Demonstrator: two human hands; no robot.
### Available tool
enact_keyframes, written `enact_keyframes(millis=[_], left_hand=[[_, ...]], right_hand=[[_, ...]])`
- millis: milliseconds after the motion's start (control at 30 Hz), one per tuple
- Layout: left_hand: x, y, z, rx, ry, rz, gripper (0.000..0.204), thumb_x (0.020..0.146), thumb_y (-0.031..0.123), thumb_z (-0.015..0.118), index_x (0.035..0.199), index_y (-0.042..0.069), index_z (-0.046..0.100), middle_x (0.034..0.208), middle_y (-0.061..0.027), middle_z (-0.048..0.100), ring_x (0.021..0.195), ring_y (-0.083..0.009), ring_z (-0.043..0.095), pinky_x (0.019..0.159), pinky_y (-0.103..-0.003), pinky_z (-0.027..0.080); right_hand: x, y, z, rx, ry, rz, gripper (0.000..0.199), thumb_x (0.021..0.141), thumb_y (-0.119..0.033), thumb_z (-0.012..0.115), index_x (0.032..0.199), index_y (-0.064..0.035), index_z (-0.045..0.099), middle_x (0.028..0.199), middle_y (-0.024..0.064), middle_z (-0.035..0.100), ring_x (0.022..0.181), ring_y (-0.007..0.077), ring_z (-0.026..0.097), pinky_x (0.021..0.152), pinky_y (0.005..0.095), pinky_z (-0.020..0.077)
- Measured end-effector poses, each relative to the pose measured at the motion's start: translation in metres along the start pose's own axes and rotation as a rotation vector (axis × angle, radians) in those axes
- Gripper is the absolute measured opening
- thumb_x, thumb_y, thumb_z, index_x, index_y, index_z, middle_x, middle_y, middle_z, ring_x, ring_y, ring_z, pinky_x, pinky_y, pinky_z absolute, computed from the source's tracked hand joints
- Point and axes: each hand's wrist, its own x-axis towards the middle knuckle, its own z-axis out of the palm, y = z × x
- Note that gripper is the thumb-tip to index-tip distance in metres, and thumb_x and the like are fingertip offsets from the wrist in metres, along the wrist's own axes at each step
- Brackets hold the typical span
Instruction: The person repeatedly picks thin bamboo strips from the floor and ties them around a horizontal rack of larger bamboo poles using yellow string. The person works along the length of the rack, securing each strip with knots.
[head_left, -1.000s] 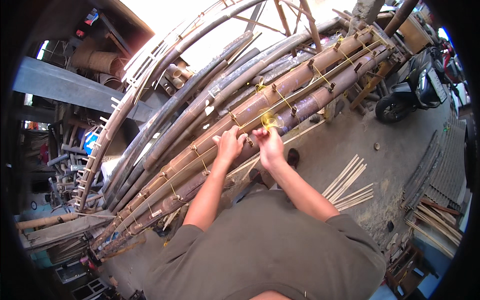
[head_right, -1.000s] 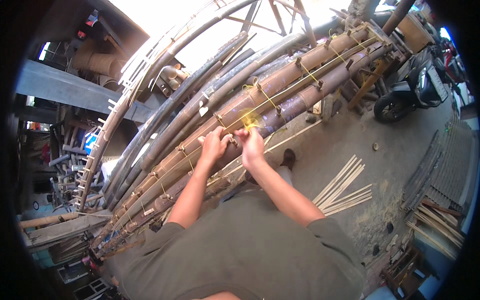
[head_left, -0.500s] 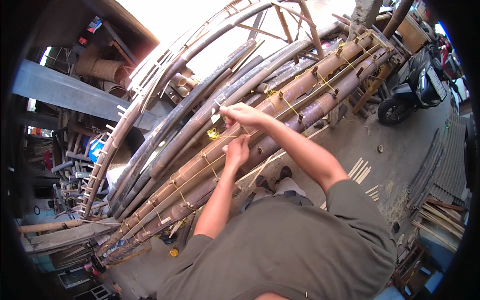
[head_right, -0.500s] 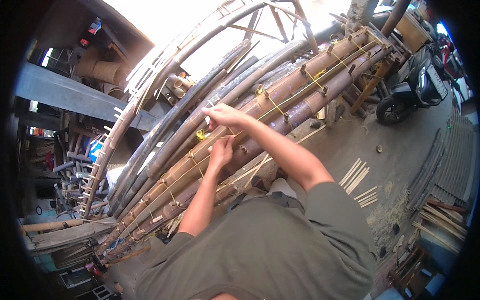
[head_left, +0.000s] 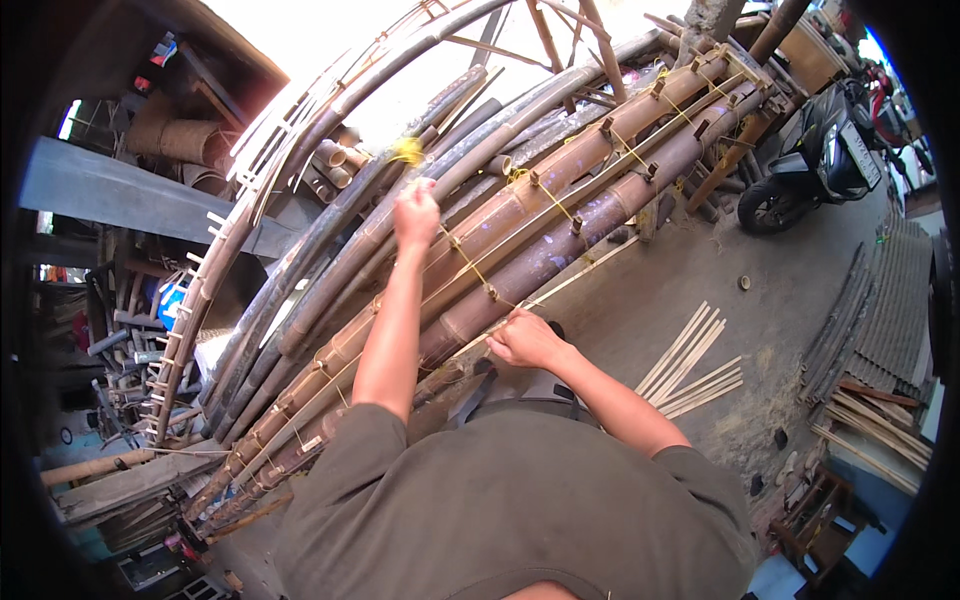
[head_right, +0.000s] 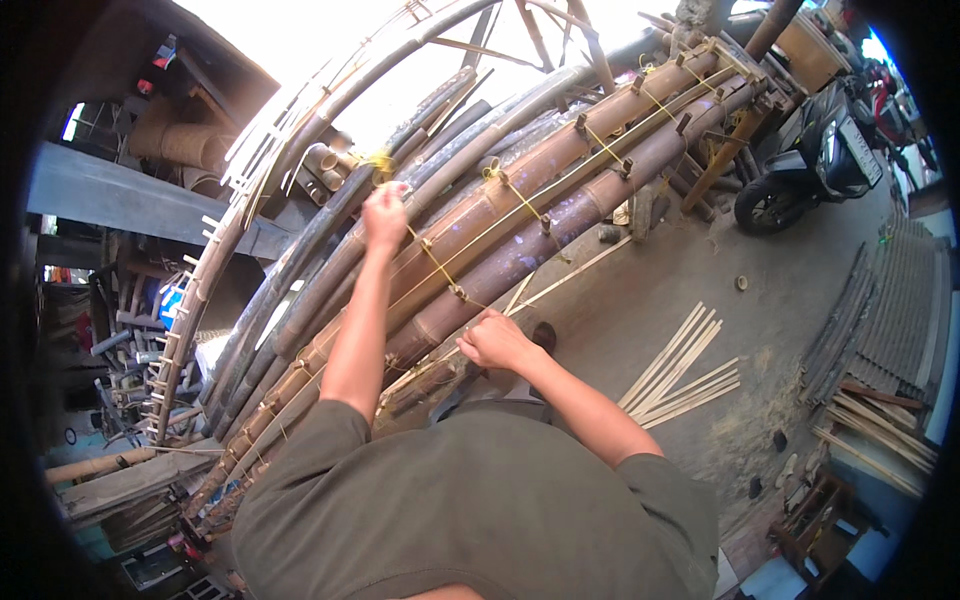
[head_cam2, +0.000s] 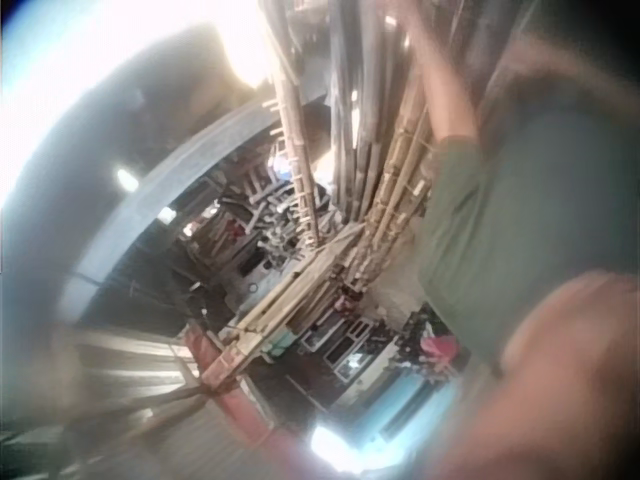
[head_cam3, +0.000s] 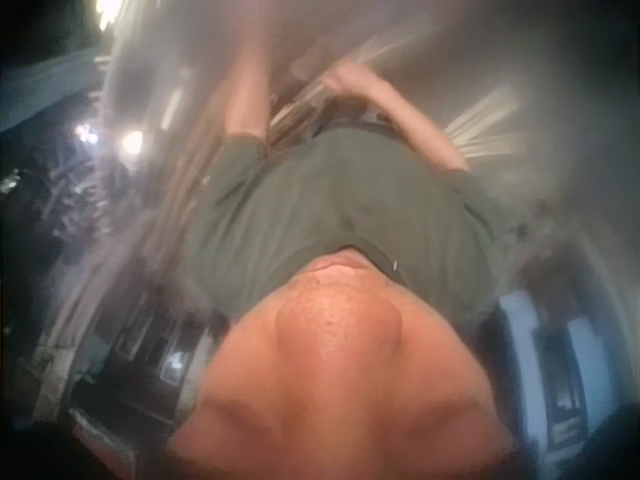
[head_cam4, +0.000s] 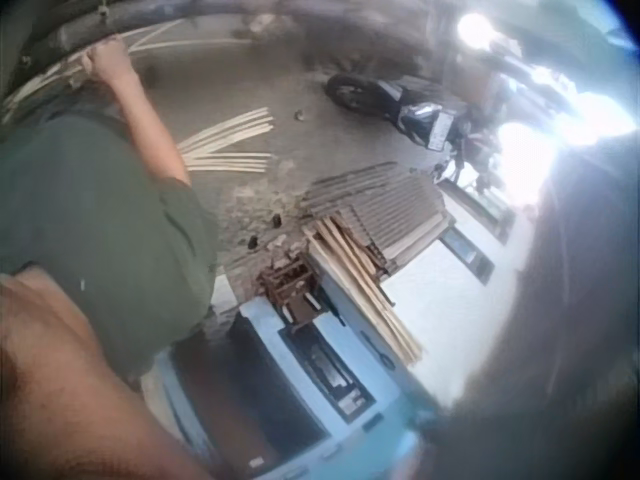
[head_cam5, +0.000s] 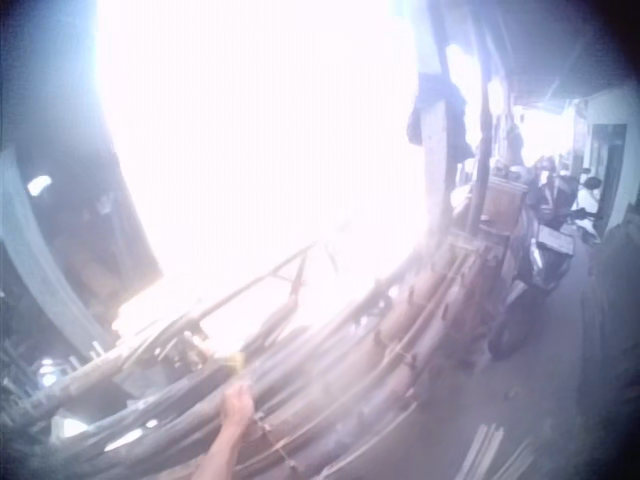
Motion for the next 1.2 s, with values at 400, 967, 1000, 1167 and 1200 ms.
enact_keyframes(millis=[400, 967, 1000, 1167, 1200], left_hand=[[-0.122, -0.043, -0.182, 0.504, -0.223, -0.014, 0.036, 0.098, 0.031, 0.043, 0.099, 0.002, 0.064, 0.093, -0.0258, 0.066, 0.094, -0.0448, 0.062, 0.08, -0.048, 0.05], [-0.2, -0.066, -0.17, 0.45, -0.23, -0.021, 0.028, 0.099, 0.033, 0.047, 0.102, 0.016, 0.069, 0.087, -0.0114, 0.07, 0.09, -0.0277, 0.065, 0.087, -0.049, 0.028], [-0.201, -0.064, -0.172, 0.457, -0.226, -0.005, 0.028, 0.099, 0.033, 0.047, 0.101, 0.016, 0.069, 0.086, -0.0104, 0.07, 0.091, -0.0264, 0.065, 0.088, -0.048, 0.027], [-0.195, -0.058, -0.167, 0.254, -0.159, -0.028, 0.021, 0.098, 0.022, 0.053, 0.096, 0.007, 0.068, 0.077, -0.0062, 0.068, 0.082, -0.0159, 0.065, 0.084, -0.04, 0.045], [-0.174, -0.051, -0.17, -0.073, -0.21, 0.036, 0.018, 0.098, 0.011, 0.053, 0.092, 0.001, 0.068, 0.076, -0.005, 0.067, 0.081, -0.0127, 0.063, 0.075, -0.028, 0.05]], right_hand=[[0.022, -0.119, 0.118, 1.904, 0.035, 0.707, 0.022, 0.096, -0.025, 0.055, 0.109, -0.0076, 0.061, 0.099, 0.0072, 0.065, 0.096, 0.0152, 0.06, 0.09, 0.0315, 0.0477], [0.172, -0.174, 0.011, 0.813, -0.076, 0.195, 0.038, 0.094, -0.025, 0.043, 0.069, 0.0001, 0.055, 0.065, 0.0075, 0.057, 0.066, 0.0128, 0.052, 0.068, 0.0301, 0.0452], [0.137, -0.186, 0.009, 0.751, -0.139, -0.134, 0.034, 0.092, -0.021, 0.047, 0.069, 0.0022, 0.054, 0.064, 0.0105, 0.056, 0.064, 0.0168, 0.054, 0.063, 0.035, 0.0475], [0.04, -0.136, 0.126, 0.163, 0.032, -0.282, 0.035, 0.094, -0.024, 0.054, 0.066, -0.0033, 0.061, 0.062, 0.0187, 0.059, 0.069, 0.04, 0.06, 0.084, 0.0453, 0.0469], [0.046, -0.141, 0.13, 0.197, 0.035, -0.227, 0.036, 0.094, -0.024, 0.055, 0.065, -0.0025, 0.059, 0.061, 0.0194, 0.057, 0.067, 0.0388, 0.059, 0.079, 0.0461, 0.0473]])
